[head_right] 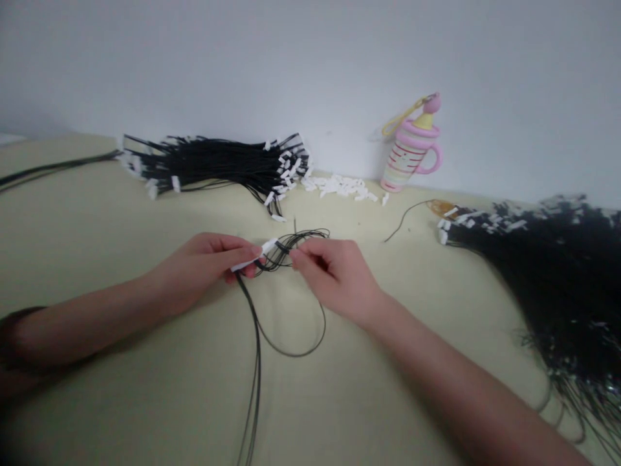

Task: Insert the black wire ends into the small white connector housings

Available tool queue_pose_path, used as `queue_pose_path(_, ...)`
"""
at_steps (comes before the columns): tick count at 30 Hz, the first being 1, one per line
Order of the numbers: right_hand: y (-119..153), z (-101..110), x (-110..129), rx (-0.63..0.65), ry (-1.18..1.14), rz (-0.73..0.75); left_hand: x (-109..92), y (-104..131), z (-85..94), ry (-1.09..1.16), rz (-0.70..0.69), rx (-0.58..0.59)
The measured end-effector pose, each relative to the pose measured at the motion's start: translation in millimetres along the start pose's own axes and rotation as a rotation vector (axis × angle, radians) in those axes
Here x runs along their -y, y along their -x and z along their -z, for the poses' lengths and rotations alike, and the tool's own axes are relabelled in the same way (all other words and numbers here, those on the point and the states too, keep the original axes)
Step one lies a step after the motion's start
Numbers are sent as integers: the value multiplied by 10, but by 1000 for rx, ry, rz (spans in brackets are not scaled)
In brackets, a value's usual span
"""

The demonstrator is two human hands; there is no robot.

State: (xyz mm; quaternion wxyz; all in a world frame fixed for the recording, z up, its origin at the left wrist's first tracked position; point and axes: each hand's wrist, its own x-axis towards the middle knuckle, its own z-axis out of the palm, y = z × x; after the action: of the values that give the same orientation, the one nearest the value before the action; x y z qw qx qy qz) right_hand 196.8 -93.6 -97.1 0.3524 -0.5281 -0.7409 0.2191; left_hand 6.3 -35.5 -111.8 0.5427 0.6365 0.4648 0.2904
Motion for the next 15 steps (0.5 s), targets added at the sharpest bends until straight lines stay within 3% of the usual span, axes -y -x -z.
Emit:
queue_pose_path(5, 130, -277, -3, 78, 23, 79, 1, -20, 21, 72, 9, 5)
queue_pose_path(15, 145, -349, -35, 105, -34, 108, -14, -5, 14, 63, 18, 2)
